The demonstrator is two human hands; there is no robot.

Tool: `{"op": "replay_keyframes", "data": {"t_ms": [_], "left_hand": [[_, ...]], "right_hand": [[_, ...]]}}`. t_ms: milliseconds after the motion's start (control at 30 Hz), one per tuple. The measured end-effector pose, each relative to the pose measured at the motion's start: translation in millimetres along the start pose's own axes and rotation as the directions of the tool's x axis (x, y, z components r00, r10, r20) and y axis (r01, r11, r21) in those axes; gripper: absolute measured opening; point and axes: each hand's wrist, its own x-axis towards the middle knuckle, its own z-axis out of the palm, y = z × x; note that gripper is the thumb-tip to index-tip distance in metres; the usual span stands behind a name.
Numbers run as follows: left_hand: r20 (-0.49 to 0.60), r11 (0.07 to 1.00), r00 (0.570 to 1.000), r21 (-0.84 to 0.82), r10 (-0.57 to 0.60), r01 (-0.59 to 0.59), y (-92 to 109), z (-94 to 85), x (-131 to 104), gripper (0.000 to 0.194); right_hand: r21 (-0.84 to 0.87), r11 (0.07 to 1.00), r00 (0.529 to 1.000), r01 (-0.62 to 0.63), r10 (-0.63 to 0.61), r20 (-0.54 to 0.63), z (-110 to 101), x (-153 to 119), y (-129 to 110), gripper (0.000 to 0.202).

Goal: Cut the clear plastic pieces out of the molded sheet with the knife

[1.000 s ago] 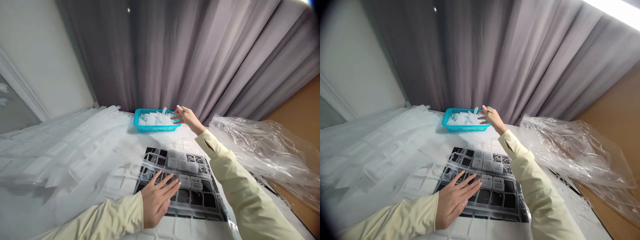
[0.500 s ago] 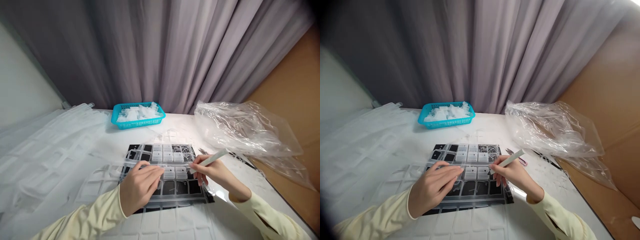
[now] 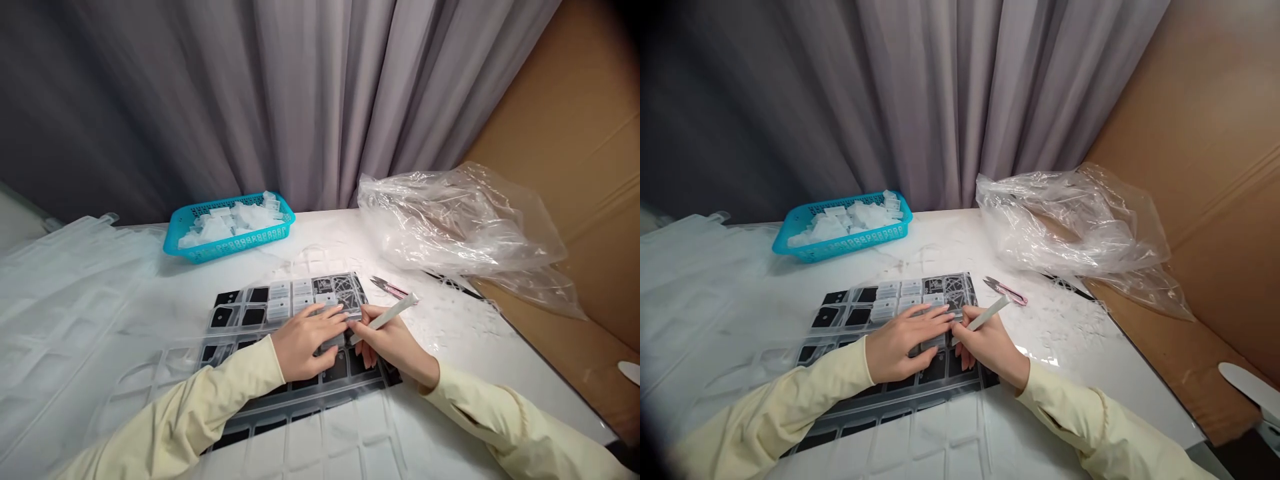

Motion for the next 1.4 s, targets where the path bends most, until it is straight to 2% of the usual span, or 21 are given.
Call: {"op": "replay_keyframes", "data": {"t_ms": [233,367,600,767,967,1100,1267,1400], "left_hand": [[-0.138,0.999,0.989,0.019,0.052,-0.05,-0.6,4.8,1.1,0.033],[-0.133,0.993,0.987,0.086,0.094,-0.083,3.7,0.8,5.6,0.026],[-0.189,0.962,0.965,0.238,0.18,-0.133,9.3,5.9,9.7,0.019],[-0.235,0.953,0.948,0.262,0.213,-0.15,8.6,9.5,9.6,0.02],[-0.308,0.986,0.939,0.121,0.151,-0.119,7.3,8.5,8.8,0.02],[-0.284,0.996,0.958,-0.057,0.052,-0.07,5.8,5.9,8.0,0.02],[-0.212,0.919,0.964,-0.388,-0.16,0.067,5.8,-1.3,7.5,0.018],[-0.178,0.865,0.949,-0.48,-0.26,0.147,4.5,-9.0,6.7,0.015]], "right_hand": [[-0.037,0.999,1.0,-0.001,0.0,-0.027,-0.4,0.5,1.0,0.032],[-0.077,0.997,1.0,0.016,-0.017,-0.006,0.6,-0.4,0.4,0.03],[-0.282,0.931,0.973,0.23,-0.221,0.067,2.2,-2.7,-3.2,0.029],[-0.289,0.915,0.959,0.282,-0.269,0.084,2.1,-2.3,-4.6,0.029],[-0.29,0.912,0.957,0.289,-0.277,0.084,1.3,-2.0,-3.0,0.028],[-0.306,0.906,0.956,0.294,-0.284,0.078,1.4,-1.9,-2.7,0.029],[-0.29,0.914,0.959,0.285,-0.273,0.081,1.5,-1.5,-4.1,0.029],[-0.28,0.922,0.963,0.268,-0.259,0.069,1.6,-1.7,-3.3,0.029]]}}
